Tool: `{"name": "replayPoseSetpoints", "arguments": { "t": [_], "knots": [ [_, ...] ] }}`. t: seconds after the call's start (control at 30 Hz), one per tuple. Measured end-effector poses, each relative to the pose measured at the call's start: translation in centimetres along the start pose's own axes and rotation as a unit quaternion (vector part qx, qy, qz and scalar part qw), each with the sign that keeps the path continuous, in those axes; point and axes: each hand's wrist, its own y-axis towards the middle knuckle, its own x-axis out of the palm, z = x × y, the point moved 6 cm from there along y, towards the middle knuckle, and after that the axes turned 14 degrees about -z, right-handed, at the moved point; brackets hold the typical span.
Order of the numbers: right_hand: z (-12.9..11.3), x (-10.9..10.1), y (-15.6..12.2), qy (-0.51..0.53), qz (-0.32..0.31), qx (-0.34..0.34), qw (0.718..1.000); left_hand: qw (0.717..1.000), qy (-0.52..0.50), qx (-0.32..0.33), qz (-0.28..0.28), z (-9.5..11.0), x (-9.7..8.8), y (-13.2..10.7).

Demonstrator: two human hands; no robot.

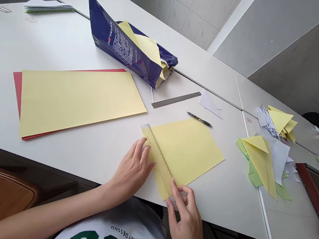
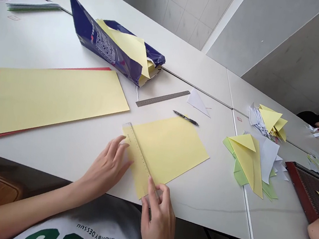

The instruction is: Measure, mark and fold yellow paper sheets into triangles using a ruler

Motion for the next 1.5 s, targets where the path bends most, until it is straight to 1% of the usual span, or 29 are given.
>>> {"name": "replayPoseSetpoints", "arguments": {
  "t": [0.07, 0.1, 0.17, 0.2, 0.23, 0.27, 0.37, 0.4, 0.47, 0.5, 0.57, 0.63, 0.73, 0.87, 0.93, 1.0, 1.07, 1.1, 1.13, 1.2, 1.27, 1.3, 1.37, 1.5],
  "knots": [
    [-0.3, -0.3, -0.3, -0.02, -0.024, 0.007, 0.999, 1.0, 0.015, 0.015, 0.011, -0.6, -0.2, -0.1],
    [-0.4, -0.7, -0.1, -0.033, -0.037, 0.001, 0.999, 0.999, 0.025, 0.024, 0.016, -0.8, -0.2, -0.2],
    [-0.1, -2.0, 1.4, -0.059, -0.053, -0.022, 0.997, 0.998, 0.045, 0.039, 0.017, -0.9, -0.2, -0.2],
    [0.4, -3.0, 2.8, -0.066, -0.048, -0.037, 0.996, 0.998, 0.05, 0.043, 0.013, -0.9, -0.1, -0.2],
    [1.2, -4.2, 4.7, -0.069, -0.034, -0.044, 0.996, 0.998, 0.051, 0.044, 0.006, -0.9, -0.1, -0.2],
    [2.3, -5.4, 7.0, -0.07, -0.003, -0.05, 0.996, 0.998, 0.048, 0.045, 0.001, -0.8, 0.0, -0.1],
    [6.4, -8.2, 15.4, -0.103, 0.082, -0.046, 0.99, 0.998, 0.044, 0.035, 0.0, -0.6, -0.3, -0.2],
    [7.7, -8.5, 18.2, -0.12, 0.1, -0.044, 0.987, 0.998, 0.046, 0.03, 0.002, -0.6, -0.4, -0.3],
    [9.8, -8.2, 22.6, -0.122, 0.103, -0.054, 0.986, 0.998, 0.053, 0.021, 0.001, -0.6, -0.5, -0.6],
    [10.5, -7.8, 24.0, -0.119, 0.104, -0.058, 0.986, 0.998, 0.057, 0.019, -0.001, -0.6, -0.5, -0.8],
    [11.6, -7.0, 25.2, -0.11, 0.116, -0.059, 0.985, 0.998, 0.062, 0.015, -0.003, -0.7, -0.6, -1.3],
    [12.2, -6.5, 24.9, -0.103, 0.133, -0.058, 0.984, 0.998, 0.066, 0.01, -0.002, -0.9, -0.7, -1.9],
    [12.7, -6.3, 23.9, -0.103, 0.151, -0.061, 0.981, 0.998, 0.066, 0.003, -0.007, -1.0, -0.9, -2.5],
    [12.9, -7.0, 24.0, -0.12, 0.171, -0.063, 0.976, 0.998, 0.057, 0.008, -0.008, -1.0, -1.2, -2.8],
    [12.6, -7.6, 24.1, -0.128, 0.188, -0.06, 0.972, 0.999, 0.052, 0.011, -0.008, -0.9, -1.3, -2.7],
    [11.5, -8.2, 23.3, -0.138, 0.216, -0.054, 0.965, 0.999, 0.044, 0.009, -0.007, -0.9, -1.5, -2.5],
    [9.3, -8.3, 21.4, -0.155, 0.242, -0.049, 0.957, 0.999, 0.032, -0.002, -0.007, -1.0, -1.6, -2.2],
    [7.8, -8.0, 20.1, -0.168, 0.245, -0.046, 0.954, 1.0, 0.025, -0.009, -0.007, -1.0, -1.6, -2.1],
    [6.2, -7.3, 18.9, -0.175, 0.226, -0.049, 0.957, 1.0, 0.02, -0.016, -0.007, -1.0, -1.6, -2.0],
    [3.4, -5.2, 16.6, -0.178, 0.15, -0.062, 0.971, 1.0, 0.017, -0.025, -0.006, -1.1, -1.5, -1.9],
    [1.7, -3.4, 14.8, -0.18, 0.107, -0.057, 0.976, 0.999, 0.022, -0.028, -0.005, -1.1, -1.3, -2.0],
    [1.3, -2.7, 14.3, -0.185, 0.095, -0.052, 0.977, 0.999, 0.025, -0.028, -0.006, -1.1, -1.2, -2.0],
    [1.4, -2.0, 14.0, -0.194, 0.083, -0.039, 0.977, 0.999, 0.031, -0.023, -0.008, -1.2, -1.2, -2.3],
    [2.4, -2.2, 14.8, -0.193, 0.073, -0.039, 0.978, 0.999, 0.049, -0.005, -0.018, -1.3, -1.2, -2.7]
  ]
}}
